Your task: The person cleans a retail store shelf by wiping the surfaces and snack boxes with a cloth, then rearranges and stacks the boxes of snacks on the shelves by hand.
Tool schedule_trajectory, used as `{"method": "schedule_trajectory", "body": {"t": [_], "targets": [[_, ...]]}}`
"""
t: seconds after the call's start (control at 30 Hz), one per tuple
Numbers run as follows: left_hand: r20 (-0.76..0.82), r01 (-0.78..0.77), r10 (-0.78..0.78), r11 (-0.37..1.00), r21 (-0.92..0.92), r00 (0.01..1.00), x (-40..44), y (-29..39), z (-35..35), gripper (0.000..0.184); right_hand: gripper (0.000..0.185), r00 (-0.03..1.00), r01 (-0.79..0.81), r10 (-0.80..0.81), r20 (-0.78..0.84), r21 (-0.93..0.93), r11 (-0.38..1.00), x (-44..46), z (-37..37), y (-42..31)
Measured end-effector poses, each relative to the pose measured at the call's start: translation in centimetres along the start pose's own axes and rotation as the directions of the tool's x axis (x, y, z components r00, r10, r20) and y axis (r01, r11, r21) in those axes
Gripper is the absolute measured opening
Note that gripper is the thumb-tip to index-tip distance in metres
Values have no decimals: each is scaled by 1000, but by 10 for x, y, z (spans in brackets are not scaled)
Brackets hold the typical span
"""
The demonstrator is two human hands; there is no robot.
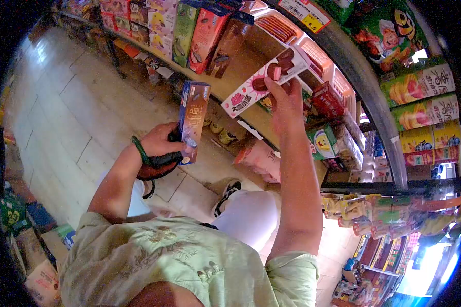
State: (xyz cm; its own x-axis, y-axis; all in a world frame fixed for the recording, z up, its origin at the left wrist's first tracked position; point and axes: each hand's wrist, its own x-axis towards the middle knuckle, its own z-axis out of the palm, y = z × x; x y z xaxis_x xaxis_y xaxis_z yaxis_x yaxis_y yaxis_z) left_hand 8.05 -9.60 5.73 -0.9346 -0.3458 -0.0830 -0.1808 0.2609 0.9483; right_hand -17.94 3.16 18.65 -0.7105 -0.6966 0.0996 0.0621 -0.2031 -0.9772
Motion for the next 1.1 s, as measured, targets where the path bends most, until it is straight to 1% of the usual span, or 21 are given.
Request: {"method": "schedule_trajectory", "body": {"t": [0.03,0.1,0.13,0.17,0.2,0.27,0.3,0.37,0.43,0.5,0.53,0.63,0.7,0.73,0.77,0.83,0.87,0.93,1.0,1.07,1.1], "targets": [[-1,-1,1,1000,0,1000,0,2,-1,50,43,1000,1,-1,1,-1,1000,4,3,-4],[-2,2,-2,993,116,1000,-2,8,-4,53,49,999,-29,26,-38,-88,996,13,9,-12],[-4,1,0,993,116,1000,-1,7,-3,53,66,999,-27,32,30,-155,988,20,7,-17],[8,33,-34,995,96,999,0,5,-1,53,66,999,-25,30,32,-155,988,28,7,-18],[20,67,-68,995,75,997,2,2,1,53,66,999,-14,24,41,-217,976,36,7,-19],[11,61,-62,993,98,998,4,-12,6,56,63,999,13,2,48,-320,947,57,4,-17],[3,55,-55,991,123,998,5,-15,7,58,63,999,13,2,48,-320,947,69,1,-17],[0,31,-32,991,133,1000,5,-14,8,59,62,999,-35,47,21,-386,922,90,-4,-16],[-2,8,-8,990,143,1000,6,-10,9,59,62,998,-2,22,50,-370,929,108,-13,-9],[7,41,-43,976,214,999,7,-7,9,61,61,995,5,31,93,-358,934,125,-17,-4],[39,55,-61,987,148,997,7,1,7,61,61,995,4,33,96,-354,935,130,-18,0],[41,88,-96,982,167,995,7,10,5,60,63,1000,3,6,25,-328,945,142,-19,15],[43,87,-95,982,168,995,7,5,6,61,69,998,2,-31,-53,-482,876,150,-17,23],[44,81,-89,983,167,995,8,3,7,61,70,990,6,-78,-122,-501,866,152,-15,28],[50,81,-91,982,171,995,9,4,8,61,70,989,2,-77,-129,-498,867,153,-15,30],[53,56,-65,987,153,997,9,6,8,60,69,974,54,-176,-139,-617,785,153,-15,31],[56,56,-66,986,155,996,9,8,9,60,65,975,49,-181,-131,-664,746,166,-27,44],[78,111,-126,978,175,989,10,11,10,61,65,977,50,-175,-120,-673,738,168,-32,43],[83,113,-132,973,203,988,10,12,12,61,65,980,50,-167,-108,-681,730,163,-30,39],[88,114,-137,966,230,987,11,12,13,62,55,990,118,-143,15,-655,747,154,-25,30],[94,121,-147,963,243,985,11,12,13,63,55,990,116,-143,13,-655,746,158,-29,34]]}}
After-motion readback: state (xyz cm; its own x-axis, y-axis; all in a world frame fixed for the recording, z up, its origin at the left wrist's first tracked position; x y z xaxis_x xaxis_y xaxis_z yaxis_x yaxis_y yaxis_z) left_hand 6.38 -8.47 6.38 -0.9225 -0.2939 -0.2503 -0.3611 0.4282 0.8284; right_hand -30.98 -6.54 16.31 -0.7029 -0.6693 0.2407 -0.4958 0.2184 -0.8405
